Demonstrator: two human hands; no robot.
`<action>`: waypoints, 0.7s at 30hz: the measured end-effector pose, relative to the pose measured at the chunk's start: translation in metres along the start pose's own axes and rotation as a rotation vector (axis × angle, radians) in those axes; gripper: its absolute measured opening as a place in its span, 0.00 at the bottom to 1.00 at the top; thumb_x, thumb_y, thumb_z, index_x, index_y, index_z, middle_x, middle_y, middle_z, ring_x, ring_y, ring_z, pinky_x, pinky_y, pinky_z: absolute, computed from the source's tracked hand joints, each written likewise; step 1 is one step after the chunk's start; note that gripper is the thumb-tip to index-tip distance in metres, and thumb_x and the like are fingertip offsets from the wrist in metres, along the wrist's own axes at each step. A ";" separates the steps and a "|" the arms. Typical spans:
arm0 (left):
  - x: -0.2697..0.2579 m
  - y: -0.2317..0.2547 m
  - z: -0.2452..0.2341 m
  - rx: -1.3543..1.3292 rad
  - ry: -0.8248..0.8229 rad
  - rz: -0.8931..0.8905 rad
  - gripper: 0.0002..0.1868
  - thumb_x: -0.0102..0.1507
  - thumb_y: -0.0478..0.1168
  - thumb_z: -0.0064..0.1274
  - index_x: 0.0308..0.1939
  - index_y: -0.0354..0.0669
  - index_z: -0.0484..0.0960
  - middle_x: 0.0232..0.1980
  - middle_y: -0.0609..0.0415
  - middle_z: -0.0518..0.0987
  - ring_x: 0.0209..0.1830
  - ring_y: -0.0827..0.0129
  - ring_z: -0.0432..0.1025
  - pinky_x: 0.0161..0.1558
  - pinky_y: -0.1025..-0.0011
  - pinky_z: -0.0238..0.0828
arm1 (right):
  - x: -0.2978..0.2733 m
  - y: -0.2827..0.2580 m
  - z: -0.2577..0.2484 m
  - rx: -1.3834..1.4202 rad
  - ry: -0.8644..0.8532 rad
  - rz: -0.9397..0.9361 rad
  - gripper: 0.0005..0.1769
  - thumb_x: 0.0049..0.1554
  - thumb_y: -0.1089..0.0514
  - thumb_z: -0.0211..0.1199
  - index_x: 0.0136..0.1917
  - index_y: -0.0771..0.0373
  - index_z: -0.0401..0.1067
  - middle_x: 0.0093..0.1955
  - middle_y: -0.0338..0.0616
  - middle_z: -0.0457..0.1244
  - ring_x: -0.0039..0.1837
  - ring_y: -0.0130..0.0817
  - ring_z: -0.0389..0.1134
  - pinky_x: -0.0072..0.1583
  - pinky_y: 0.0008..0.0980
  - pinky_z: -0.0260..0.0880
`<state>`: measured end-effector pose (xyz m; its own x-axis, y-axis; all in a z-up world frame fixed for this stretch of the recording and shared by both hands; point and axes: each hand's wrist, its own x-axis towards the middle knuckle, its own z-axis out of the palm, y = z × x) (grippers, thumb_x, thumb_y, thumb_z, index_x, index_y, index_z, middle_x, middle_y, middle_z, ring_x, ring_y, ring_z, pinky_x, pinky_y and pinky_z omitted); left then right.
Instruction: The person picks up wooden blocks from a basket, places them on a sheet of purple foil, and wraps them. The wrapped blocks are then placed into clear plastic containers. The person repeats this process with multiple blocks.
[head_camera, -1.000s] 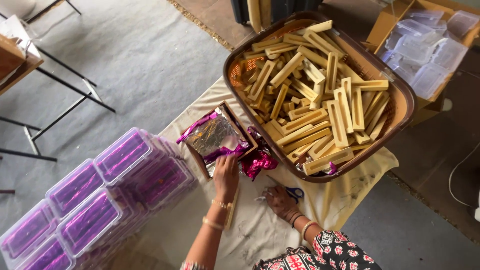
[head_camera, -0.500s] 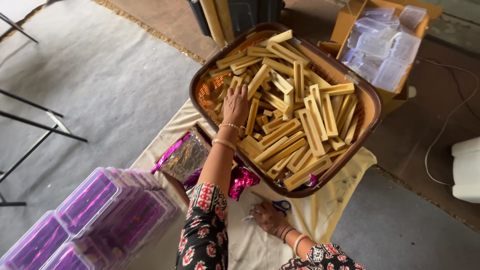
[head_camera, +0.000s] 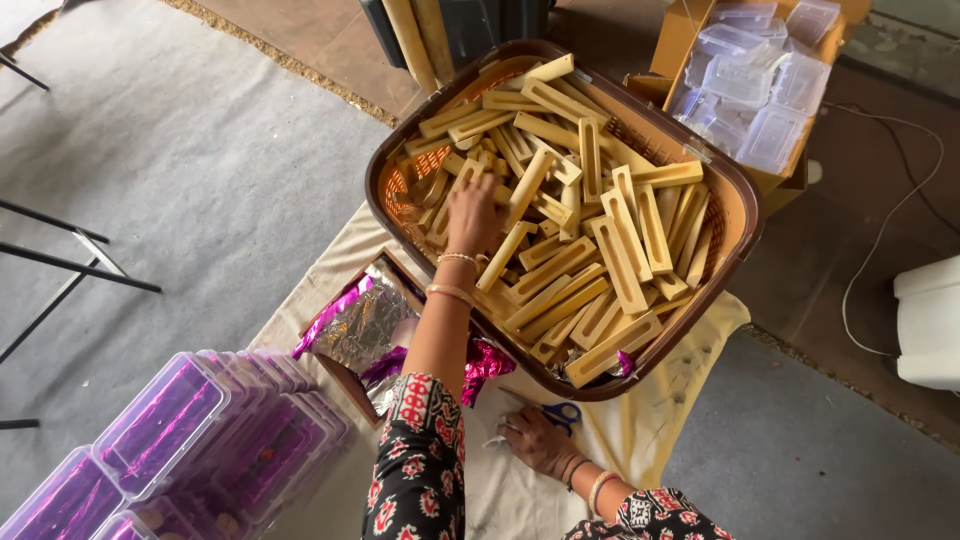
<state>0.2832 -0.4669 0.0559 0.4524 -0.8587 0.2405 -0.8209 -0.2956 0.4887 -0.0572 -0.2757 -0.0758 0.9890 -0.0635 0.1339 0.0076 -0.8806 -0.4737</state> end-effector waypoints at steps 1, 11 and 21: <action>-0.007 0.008 -0.001 0.000 0.003 0.000 0.24 0.60 0.45 0.61 0.58 0.45 0.75 0.45 0.52 0.79 0.49 0.56 0.73 0.62 0.46 0.62 | 0.000 0.000 0.000 -0.002 0.000 -0.002 0.14 0.61 0.54 0.59 0.59 0.60 0.71 0.58 0.50 0.62 0.57 0.49 0.63 0.64 0.50 0.64; -0.011 0.042 0.031 0.099 -0.181 -0.104 0.44 0.52 0.27 0.61 0.71 0.49 0.62 0.56 0.37 0.68 0.51 0.44 0.72 0.53 0.44 0.71 | 0.000 -0.001 0.001 0.050 0.055 0.022 0.14 0.58 0.57 0.60 0.57 0.58 0.71 0.57 0.48 0.62 0.59 0.50 0.63 0.64 0.50 0.64; -0.031 0.036 0.014 -0.560 0.229 -0.187 0.35 0.56 0.27 0.63 0.67 0.46 0.71 0.58 0.47 0.67 0.50 0.62 0.72 0.49 0.69 0.81 | -0.001 0.002 0.009 0.023 0.138 0.001 0.15 0.54 0.58 0.62 0.56 0.57 0.71 0.55 0.46 0.63 0.59 0.49 0.63 0.64 0.50 0.65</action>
<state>0.2349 -0.4568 0.0539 0.6845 -0.6840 0.2522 -0.4422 -0.1144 0.8896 -0.0573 -0.2732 -0.0845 0.9592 -0.1301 0.2509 0.0113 -0.8695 -0.4938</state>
